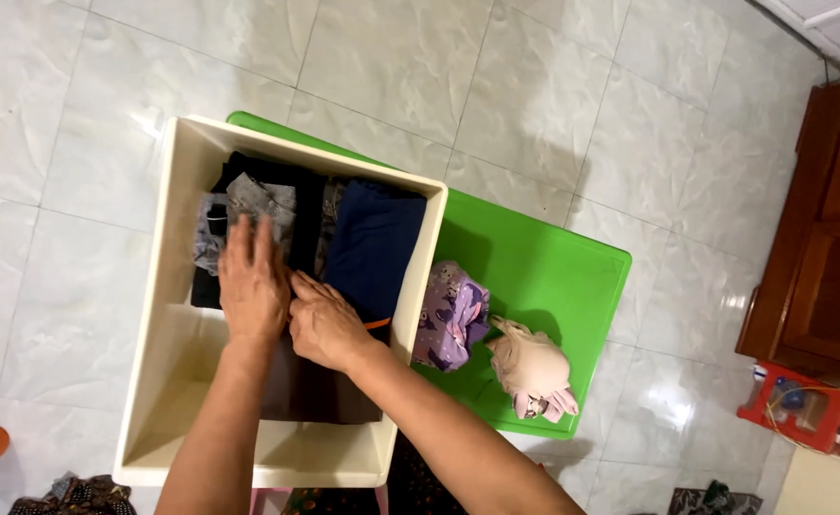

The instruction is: The person folds various items of clothing and organizes them into a storage bin and a cupboard.

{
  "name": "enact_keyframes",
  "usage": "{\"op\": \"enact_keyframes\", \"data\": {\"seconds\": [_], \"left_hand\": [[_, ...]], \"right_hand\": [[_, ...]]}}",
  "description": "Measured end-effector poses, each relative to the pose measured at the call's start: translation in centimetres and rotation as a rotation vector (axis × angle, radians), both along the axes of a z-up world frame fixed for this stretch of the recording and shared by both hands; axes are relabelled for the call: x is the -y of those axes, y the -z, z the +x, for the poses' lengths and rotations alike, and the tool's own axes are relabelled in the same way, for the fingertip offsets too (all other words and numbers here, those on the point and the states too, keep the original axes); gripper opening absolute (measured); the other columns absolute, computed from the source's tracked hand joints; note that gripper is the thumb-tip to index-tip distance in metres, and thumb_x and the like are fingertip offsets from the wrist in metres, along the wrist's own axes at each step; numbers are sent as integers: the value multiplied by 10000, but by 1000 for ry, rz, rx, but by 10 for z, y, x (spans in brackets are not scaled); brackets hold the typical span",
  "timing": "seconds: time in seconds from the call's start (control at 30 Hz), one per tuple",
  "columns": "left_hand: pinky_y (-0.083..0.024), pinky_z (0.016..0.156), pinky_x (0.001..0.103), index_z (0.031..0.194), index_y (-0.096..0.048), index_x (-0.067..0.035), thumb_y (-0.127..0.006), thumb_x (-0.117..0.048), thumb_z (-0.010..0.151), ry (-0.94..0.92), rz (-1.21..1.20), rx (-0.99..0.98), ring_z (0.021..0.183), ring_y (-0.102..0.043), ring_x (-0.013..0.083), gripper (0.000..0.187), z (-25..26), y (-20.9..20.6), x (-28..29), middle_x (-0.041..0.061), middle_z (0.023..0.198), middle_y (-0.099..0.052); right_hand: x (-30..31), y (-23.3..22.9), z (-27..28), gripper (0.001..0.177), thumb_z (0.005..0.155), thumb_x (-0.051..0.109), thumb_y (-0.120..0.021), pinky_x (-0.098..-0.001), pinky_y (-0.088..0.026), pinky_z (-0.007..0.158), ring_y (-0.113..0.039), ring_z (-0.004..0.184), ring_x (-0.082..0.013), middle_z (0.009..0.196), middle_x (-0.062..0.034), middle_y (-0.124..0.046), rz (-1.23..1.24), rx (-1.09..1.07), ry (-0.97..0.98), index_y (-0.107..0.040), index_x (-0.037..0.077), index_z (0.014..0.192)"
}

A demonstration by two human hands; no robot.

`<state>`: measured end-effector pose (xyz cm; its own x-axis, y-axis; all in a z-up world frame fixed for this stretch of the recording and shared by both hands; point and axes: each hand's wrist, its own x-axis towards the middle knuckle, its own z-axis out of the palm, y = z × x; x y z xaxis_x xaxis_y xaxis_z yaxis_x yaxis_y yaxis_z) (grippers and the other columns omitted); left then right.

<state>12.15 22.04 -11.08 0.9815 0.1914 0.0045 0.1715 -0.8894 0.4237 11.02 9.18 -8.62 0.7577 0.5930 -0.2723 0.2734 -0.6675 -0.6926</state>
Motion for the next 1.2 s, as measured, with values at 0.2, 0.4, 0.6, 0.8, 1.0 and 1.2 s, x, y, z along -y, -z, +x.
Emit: {"op": "enact_keyframes", "data": {"seconds": [0.2,0.4,0.6,0.8,1.0,1.2], "left_hand": [[-228,1181,550,1614,-47,-188,-411,-449,1003,11,55,-385,1486,-201,399,757,-6,56,-7,243,1610,-186],[-366,1068,614,1608,-229,-158,-592,-471,921,17,90,-297,1427,-333,440,838,2,90,-8,281,1569,-291],[-318,1091,573,1520,-381,77,-634,-24,1051,-71,-196,4,1379,-326,533,542,-4,-7,48,353,1528,-279],[-416,1104,540,1449,-413,69,-535,85,1014,174,-350,258,1326,-451,440,452,-17,-104,179,302,1470,-449],[-496,1055,470,1341,-501,-57,-581,10,902,384,-746,-30,1238,-554,314,452,-100,-72,332,156,1357,-559],[-305,1096,678,1530,-288,-115,-572,-454,929,-74,-1025,-828,1377,-321,536,746,-115,-14,441,349,1454,-373]], "right_hand": [[23,2,-1,444,973,149,-458,-488,-382,1127,-396,1410,-404,1513,-216,-425,98,7,67,-517,69,1406],[42,-24,11,422,947,42,-523,-462,-465,1096,-530,1310,-408,1426,-230,-511,353,112,215,-541,73,1367],[176,-77,29,379,965,65,-565,-362,-487,1166,-509,1355,-215,1404,-112,-561,450,144,465,-510,69,1340],[375,-38,-5,741,825,414,-673,-518,-534,958,-576,1221,-310,1431,-93,-536,3,-341,881,-358,273,1480],[516,6,-77,863,751,536,-651,-475,-401,1117,-453,1373,-301,1471,-143,-474,-94,-585,1200,-346,236,1501],[595,78,-155,981,821,713,-660,-593,-333,1137,-337,1391,-497,1521,-307,-333,-31,-812,1333,-320,137,1538]]}}
